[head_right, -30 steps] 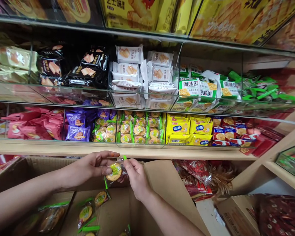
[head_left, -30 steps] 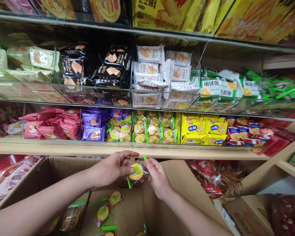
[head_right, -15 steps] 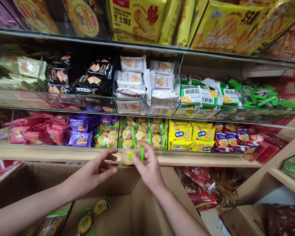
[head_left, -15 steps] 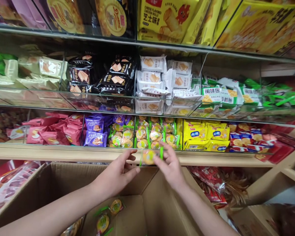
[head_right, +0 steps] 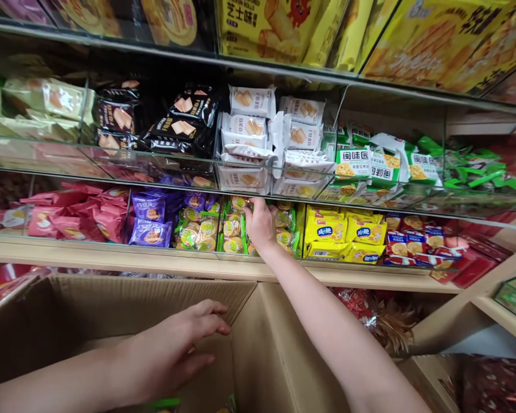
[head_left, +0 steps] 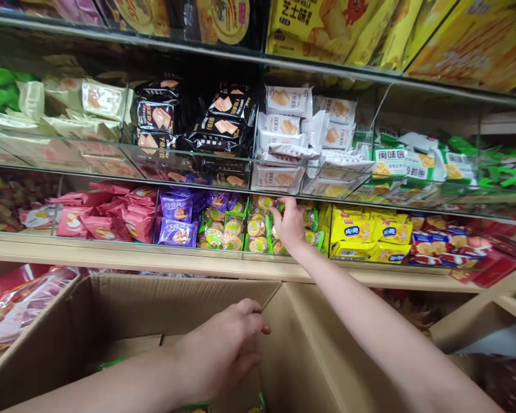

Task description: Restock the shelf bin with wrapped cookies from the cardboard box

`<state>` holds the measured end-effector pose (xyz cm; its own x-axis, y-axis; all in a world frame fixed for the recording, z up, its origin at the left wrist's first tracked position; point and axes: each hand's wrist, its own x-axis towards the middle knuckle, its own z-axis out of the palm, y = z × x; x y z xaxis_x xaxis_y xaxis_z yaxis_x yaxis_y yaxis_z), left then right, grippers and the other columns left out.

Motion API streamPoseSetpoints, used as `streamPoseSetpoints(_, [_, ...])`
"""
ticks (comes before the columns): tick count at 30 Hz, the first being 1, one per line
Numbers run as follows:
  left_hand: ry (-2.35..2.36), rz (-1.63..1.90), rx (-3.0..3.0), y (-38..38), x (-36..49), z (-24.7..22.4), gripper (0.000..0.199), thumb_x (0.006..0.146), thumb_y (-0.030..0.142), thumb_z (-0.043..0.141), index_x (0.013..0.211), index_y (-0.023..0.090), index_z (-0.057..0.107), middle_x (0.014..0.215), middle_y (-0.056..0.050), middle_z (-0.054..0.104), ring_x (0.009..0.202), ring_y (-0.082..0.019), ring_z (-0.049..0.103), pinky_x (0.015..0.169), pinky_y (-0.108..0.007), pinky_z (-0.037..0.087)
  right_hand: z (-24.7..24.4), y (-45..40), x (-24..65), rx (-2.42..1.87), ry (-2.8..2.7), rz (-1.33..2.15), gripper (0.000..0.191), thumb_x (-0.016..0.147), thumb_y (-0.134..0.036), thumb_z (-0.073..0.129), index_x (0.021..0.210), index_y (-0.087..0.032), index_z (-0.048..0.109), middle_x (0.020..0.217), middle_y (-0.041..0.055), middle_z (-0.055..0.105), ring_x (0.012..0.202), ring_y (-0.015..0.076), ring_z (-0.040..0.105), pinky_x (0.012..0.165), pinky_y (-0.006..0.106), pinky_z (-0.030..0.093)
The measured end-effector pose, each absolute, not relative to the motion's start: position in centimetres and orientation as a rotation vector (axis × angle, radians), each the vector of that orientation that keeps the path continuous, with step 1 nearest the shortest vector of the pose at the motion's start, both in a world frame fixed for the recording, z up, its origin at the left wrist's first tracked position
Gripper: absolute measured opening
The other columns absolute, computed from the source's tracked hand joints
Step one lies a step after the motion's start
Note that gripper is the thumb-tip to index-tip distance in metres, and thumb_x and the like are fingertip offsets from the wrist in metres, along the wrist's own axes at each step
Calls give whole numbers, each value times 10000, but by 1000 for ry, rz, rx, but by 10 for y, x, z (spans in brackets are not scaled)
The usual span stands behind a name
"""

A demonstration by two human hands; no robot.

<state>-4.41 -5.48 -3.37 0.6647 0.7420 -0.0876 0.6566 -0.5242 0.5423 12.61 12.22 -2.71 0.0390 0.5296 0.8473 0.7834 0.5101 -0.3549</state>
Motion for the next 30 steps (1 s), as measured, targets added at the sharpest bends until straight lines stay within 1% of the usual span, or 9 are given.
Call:
streamPoseSetpoints(3, [1070,106,2336,-54,-46,-34,355,719,219,519,1073,225,537,1203,-71,450,1056,-213,485,923,-323,393,-27,125,124,-1230,-1775,-358,184,817,-225,468,971,-142,526,990,120,565,919,232,492,812,349,321])
streamPoseSetpoints(5, [1058,76,2347,-52,-47,-35,364,716,220,526,1079,226,541,1198,-71,460,1055,-219,490,923,-326,396,-24,126,123,-1301,-1871,-380,171,832,-213,440,949,-165,556,1012,112,558,961,237,478,831,363,306])
streamPoseSetpoints(8, [1039,28,2359,-50,-47,-37,357,707,214,538,1063,220,555,1161,-69,494,1027,-220,512,907,-327,410,-14,130,117,-1381,-1928,-377,181,828,-205,430,898,-168,593,957,126,583,970,279,475,850,441,271])
streamPoseSetpoints(11, [1031,-38,2367,-50,-47,-37,351,700,213,544,1050,228,563,1147,-68,509,1011,-228,526,885,-339,426,-2,137,111,-1473,-1973,-354,223,823,-187,408,949,-163,591,986,148,585,1027,307,452,878,494,233])
streamPoseSetpoints(14, [1034,-92,2374,-53,-49,-37,352,686,211,553,1036,247,569,1148,-62,517,1002,-236,538,861,-347,440,7,142,112,-1534,-2023,-303,247,829,-208,396,981,-170,586,1018,142,588,1026,300,473,872,473,276])
streamPoseSetpoints(19, [1037,-205,2372,-57,-51,-35,320,660,195,552,975,232,594,1045,-56,580,930,-250,574,784,-363,475,10,140,123,-1543,-2104,-259,246,814,-293,440,985,-190,584,1026,118,607,941,309,537,789,442,370])
streamPoseSetpoints(24, [1018,-281,2384,-59,-49,-31,303,634,163,552,925,210,622,944,-55,614,867,-244,592,745,-347,486,6,129,130,-1456,-2141,-332,269,845,-289,392,1018,-170,560,1011,123,611,945,288,537,796,412,372])
streamPoseSetpoints(27, [1039,-313,2360,-60,-48,-32,319,649,199,549,959,214,622,965,-74,626,890,-265,592,765,-375,478,2,122,133,-1429,-2128,-384,265,842,-290,404,993,-153,574,956,137,617,926,293,528,798,419,359])
streamPoseSetpoints(30, [1080,-370,2332,-61,-49,-34,361,645,238,556,1000,215,621,991,-102,634,909,-300,594,766,-408,473,-6,114,137,-1375,-2104,-446,269,835,-280,422,1015,-142,567,1003,140,588,972,288,480,833,405,335])
